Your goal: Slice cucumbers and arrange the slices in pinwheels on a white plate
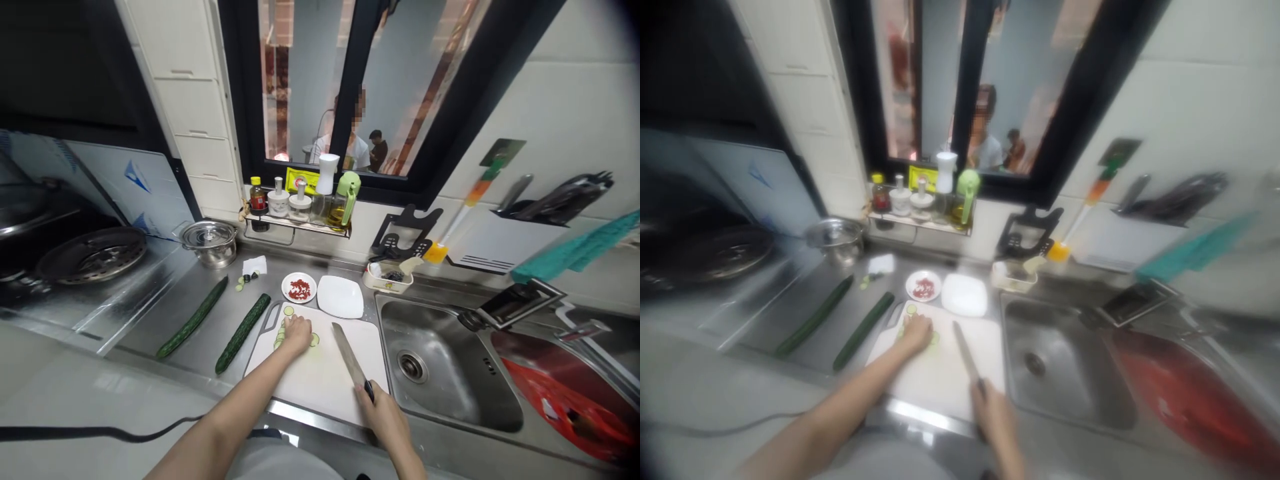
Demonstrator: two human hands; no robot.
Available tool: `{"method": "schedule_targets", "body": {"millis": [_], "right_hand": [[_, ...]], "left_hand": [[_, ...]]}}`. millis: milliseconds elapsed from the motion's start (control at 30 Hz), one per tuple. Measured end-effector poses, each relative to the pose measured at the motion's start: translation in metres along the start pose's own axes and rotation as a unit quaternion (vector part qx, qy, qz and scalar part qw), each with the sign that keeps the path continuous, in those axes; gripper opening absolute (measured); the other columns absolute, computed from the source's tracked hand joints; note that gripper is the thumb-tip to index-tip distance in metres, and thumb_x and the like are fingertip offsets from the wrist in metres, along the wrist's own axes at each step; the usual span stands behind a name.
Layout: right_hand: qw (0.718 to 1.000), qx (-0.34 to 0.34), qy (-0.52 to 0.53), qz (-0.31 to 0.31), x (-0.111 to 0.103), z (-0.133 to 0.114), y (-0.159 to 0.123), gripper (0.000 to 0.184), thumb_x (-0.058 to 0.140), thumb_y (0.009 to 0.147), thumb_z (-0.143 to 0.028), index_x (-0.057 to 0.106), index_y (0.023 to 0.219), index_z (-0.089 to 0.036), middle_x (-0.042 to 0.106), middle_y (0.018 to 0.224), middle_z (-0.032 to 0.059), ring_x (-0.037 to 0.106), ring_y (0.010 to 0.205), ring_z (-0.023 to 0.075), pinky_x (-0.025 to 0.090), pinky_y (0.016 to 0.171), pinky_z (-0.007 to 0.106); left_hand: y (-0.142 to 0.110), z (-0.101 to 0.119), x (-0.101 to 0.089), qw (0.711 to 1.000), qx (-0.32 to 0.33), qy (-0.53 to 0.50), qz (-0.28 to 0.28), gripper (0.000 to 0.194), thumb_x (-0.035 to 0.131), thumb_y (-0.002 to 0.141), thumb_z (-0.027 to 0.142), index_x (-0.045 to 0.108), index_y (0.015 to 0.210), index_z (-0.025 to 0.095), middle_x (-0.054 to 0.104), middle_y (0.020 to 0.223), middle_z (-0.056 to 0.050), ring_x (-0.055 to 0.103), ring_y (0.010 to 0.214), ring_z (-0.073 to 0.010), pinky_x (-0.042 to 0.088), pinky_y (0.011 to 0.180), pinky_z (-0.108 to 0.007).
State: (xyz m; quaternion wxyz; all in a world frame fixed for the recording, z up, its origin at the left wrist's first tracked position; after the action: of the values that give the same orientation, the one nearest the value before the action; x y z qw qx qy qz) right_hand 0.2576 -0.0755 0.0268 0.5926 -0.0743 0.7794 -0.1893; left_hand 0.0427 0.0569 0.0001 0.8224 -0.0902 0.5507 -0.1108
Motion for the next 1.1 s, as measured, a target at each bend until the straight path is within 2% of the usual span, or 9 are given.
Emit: {"method": "schedule_targets", "body": {"millis": [100, 300, 433, 567, 733, 833, 933, 1000, 1100], "right_hand": [[1.0, -0.003, -0.005, -0.002, -0.001, -0.001, 0.001, 0.04, 0.027, 0.097, -0.042, 0.061, 0.107, -0.023, 0.073, 0.096, 0.0092, 0.068, 0.092, 0.0218, 0.043, 0.068, 0.025], [1.0, -0.005, 0.018, -0.011, 0.002, -0.005, -0.001, 0.04, 0.028, 0.097, -0.043, 0.061, 0.103, -0.021, 0.072, 0.097, 0.0098, 0.067, 0.091, 0.0212, 0.042, 0.068, 0.025], [0.999, 0.003, 0.037, -0.016, 0.006, -0.006, -0.002, 0.038, 0.031, 0.097, -0.042, 0.061, 0.105, -0.02, 0.072, 0.097, 0.0099, 0.066, 0.094, 0.0202, 0.041, 0.07, 0.023], [0.999, 0.013, 0.039, -0.012, 0.007, -0.004, -0.001, 0.037, 0.034, 0.096, -0.041, 0.061, 0.108, -0.019, 0.071, 0.102, 0.0103, 0.065, 0.098, 0.0203, 0.041, 0.073, 0.023], [0.999, 0.015, 0.035, -0.016, 0.008, -0.003, 0.0, 0.04, 0.033, 0.096, -0.042, 0.06, 0.113, -0.018, 0.07, 0.104, 0.0119, 0.064, 0.101, 0.0218, 0.042, 0.074, 0.025], [0.999, 0.015, 0.024, -0.015, 0.008, -0.004, 0.0, 0.04, 0.033, 0.096, -0.041, 0.06, 0.114, -0.017, 0.07, 0.105, 0.0125, 0.064, 0.102, 0.0225, 0.042, 0.076, 0.026], [1.0, 0.014, 0.013, -0.013, 0.009, -0.005, -0.001, 0.039, 0.033, 0.096, -0.04, 0.06, 0.113, -0.017, 0.07, 0.105, 0.0129, 0.064, 0.102, 0.0226, 0.042, 0.076, 0.026], [1.0, 0.011, 0.006, -0.011, 0.009, -0.006, -0.001, 0.038, 0.034, 0.096, -0.04, 0.06, 0.112, -0.018, 0.07, 0.104, 0.0129, 0.064, 0.102, 0.0225, 0.042, 0.076, 0.026], [1.0, 0.007, 0.002, -0.011, 0.009, -0.007, -0.002, 0.038, 0.033, 0.096, -0.04, 0.06, 0.112, -0.018, 0.07, 0.104, 0.0129, 0.064, 0.103, 0.0226, 0.042, 0.077, 0.026]], "left_hand": [[-0.003, 0.001, 0.0, 1.0, 0.002, -0.005, 0.004, 0.018, 0.054, 0.078, 0.015, 0.066, 0.091, 0.017, 0.065, 0.109, -0.015, 0.05, 0.114, -0.0302, 0.028, 0.095, -0.044], [-0.01, 0.0, -0.006, 0.999, -0.005, -0.036, 0.016, 0.019, 0.048, 0.082, 0.013, 0.066, 0.087, 0.019, 0.07, 0.095, -0.01, 0.058, 0.102, -0.025, 0.03, 0.093, -0.04], [-0.018, 0.001, -0.009, 0.998, -0.008, -0.058, 0.036, 0.021, 0.046, 0.085, 0.015, 0.065, 0.091, 0.021, 0.071, 0.095, -0.007, 0.06, 0.099, -0.0219, 0.03, 0.092, -0.037], [-0.036, -0.004, -0.005, 0.99, -0.017, -0.135, 0.044, 0.015, 0.052, 0.081, 0.017, 0.064, 0.088, 0.022, 0.071, 0.092, -0.002, 0.062, 0.092, -0.0178, 0.035, 0.085, -0.03], [-0.071, -0.042, 0.003, 0.971, -0.052, -0.226, 0.053, 0.011, 0.059, 0.075, 0.019, 0.064, 0.084, 0.022, 0.07, 0.083, 0.003, 0.063, 0.081, -0.013, 0.038, 0.075, -0.023], [-0.087, -0.078, 0.009, 0.969, -0.092, -0.221, 0.056, 0.01, 0.06, 0.076, 0.021, 0.064, 0.085, 0.023, 0.07, 0.08, 0.005, 0.063, 0.077, -0.0127, 0.037, 0.072, -0.023], [-0.095, -0.109, 0.009, 0.969, -0.128, -0.193, 0.082, 0.007, 0.059, 0.078, 0.024, 0.063, 0.084, 0.023, 0.07, 0.082, 0.005, 0.063, 0.08, -0.0134, 0.036, 0.072, -0.024], [-0.095, -0.12, 0.007, 0.971, -0.138, -0.172, 0.096, 0.007, 0.059, 0.08, 0.026, 0.063, 0.084, 0.023, 0.07, 0.083, 0.004, 0.063, 0.082, -0.0146, 0.035, 0.073, -0.025], [-0.094, -0.123, 0.004, 0.975, -0.138, -0.141, 0.103, 0.009, 0.058, 0.08, 0.027, 0.064, 0.085, 0.023, 0.07, 0.085, 0.002, 0.062, 0.086, -0.0168, 0.034, 0.076, -0.028]]}}
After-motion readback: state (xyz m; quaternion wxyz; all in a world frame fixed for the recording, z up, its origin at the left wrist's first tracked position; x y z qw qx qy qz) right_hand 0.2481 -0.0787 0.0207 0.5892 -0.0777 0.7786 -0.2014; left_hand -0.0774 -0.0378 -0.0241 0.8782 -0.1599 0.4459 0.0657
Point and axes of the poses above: each hand's wrist, its own y-axis towards the middle knuckle, its own x-axis out of the palm, z = x × y, the point moved 7 cm from there along y, towards the middle knuckle
